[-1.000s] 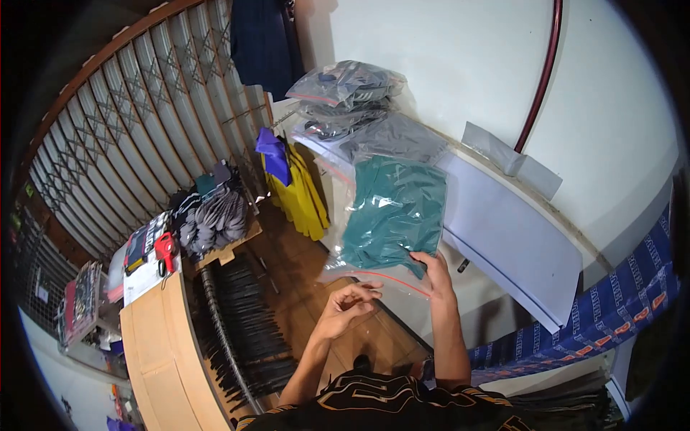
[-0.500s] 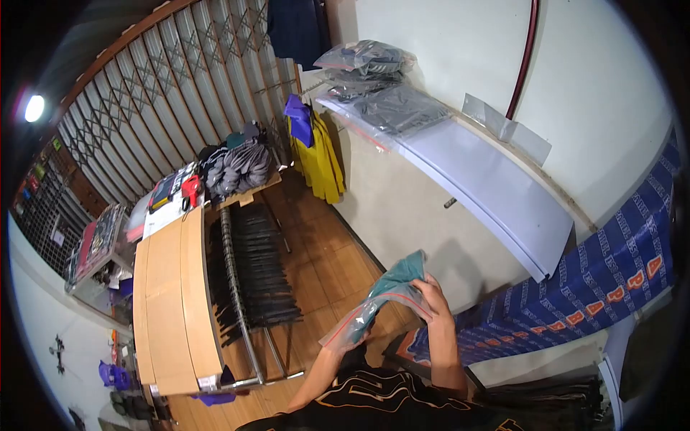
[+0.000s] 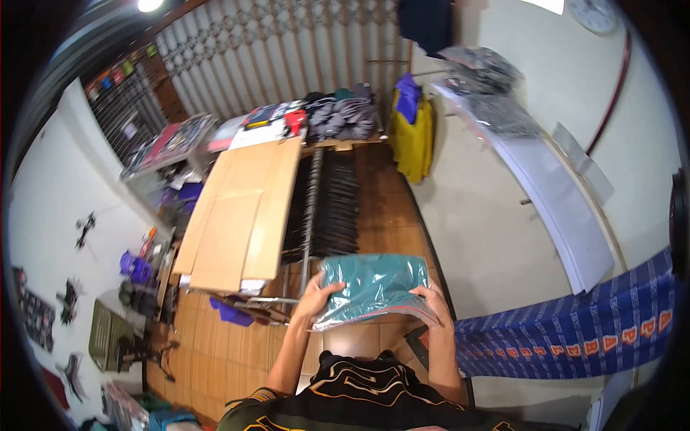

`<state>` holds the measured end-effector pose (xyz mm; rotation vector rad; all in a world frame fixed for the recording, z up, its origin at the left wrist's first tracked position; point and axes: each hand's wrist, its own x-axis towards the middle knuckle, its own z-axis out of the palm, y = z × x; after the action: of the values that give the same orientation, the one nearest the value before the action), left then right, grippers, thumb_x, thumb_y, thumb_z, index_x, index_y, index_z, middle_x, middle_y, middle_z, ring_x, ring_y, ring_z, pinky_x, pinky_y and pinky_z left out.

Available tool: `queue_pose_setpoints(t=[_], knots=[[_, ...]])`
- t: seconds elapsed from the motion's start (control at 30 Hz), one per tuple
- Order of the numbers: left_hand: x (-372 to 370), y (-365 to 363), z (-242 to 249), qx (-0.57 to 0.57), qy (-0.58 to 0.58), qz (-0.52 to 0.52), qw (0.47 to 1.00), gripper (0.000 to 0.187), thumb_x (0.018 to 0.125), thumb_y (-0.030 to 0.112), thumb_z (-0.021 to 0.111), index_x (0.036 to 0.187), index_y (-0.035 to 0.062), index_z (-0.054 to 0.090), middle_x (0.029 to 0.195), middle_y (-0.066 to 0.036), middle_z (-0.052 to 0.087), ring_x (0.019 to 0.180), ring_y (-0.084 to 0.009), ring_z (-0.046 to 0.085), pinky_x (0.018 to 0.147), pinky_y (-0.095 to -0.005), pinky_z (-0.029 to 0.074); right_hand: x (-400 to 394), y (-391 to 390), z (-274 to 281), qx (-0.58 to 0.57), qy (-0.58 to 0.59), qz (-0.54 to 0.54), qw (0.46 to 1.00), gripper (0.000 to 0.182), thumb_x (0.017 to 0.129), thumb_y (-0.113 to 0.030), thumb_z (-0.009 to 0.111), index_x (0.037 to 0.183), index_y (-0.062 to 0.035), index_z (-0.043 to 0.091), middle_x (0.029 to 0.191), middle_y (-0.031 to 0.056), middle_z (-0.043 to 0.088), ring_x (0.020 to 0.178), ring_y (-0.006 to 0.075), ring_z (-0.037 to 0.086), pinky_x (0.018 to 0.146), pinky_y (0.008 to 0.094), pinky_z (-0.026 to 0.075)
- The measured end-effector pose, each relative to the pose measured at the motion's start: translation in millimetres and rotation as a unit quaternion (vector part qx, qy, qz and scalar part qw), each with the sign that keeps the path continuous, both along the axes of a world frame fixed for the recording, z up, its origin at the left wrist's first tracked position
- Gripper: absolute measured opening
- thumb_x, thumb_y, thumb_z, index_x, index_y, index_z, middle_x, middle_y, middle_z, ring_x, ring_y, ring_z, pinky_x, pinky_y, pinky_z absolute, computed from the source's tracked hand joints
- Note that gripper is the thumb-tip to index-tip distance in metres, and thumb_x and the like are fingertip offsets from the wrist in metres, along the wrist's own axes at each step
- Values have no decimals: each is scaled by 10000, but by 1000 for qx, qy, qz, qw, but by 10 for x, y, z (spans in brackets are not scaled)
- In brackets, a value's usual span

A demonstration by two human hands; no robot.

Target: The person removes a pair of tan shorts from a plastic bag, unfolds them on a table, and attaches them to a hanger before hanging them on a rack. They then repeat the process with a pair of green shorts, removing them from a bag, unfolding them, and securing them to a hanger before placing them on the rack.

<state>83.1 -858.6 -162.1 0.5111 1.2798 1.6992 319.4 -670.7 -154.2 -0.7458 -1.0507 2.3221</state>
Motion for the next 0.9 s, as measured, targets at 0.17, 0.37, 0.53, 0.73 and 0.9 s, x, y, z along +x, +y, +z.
queue_pose_setpoints(t=[0.17,0.37,0.53,0.73,0.9], knots=[[-729,-1164,463,74,67,128,987,468,911,40,706,1350,-10,550,1128,-61,703,962,-129,675,874,-293,555,-1064,-765,247,53,42,123,990,537,811,34,604,1342,-17,550,1173,58,647,1047,156,616,955,295,489],[-1414,-2826,-167,120,-175,221,952,558,1019,343,588,1463,24,473,1368,-126,609,1234,-278,598,1053,-453,486,-2242,-1908,-319,30,72,266,961,772,824,105,530,1561,15,320,1386,94,564,1214,188,565,1072,303,425],[-1415,-3623,-372,163,-197,201,946,698,1037,330,533,1600,46,234,1579,-136,386,1423,-305,429,1167,-455,381,-2625,-2671,-651,12,40,254,966,830,782,139,490,1579,-4,308,1443,98,514,1262,205,525,1057,295,425],[-1682,-3732,-515,94,-92,231,964,770,1019,276,571,1619,32,155,1660,-144,227,1499,-281,301,1200,-418,314,-2820,-2922,-621,20,57,240,969,864,759,153,407,1593,-15,256,1495,153,464,1328,268,517,1120,375,441],[-2084,-3606,-408,138,-123,193,964,727,1023,217,571,1598,-15,192,1629,-176,287,1469,-307,361,1176,-444,365,-3112,-2955,-396,-6,72,217,973,877,763,161,366,1606,-43,235,1489,161,462,1291,274,547,1096,372,476]])
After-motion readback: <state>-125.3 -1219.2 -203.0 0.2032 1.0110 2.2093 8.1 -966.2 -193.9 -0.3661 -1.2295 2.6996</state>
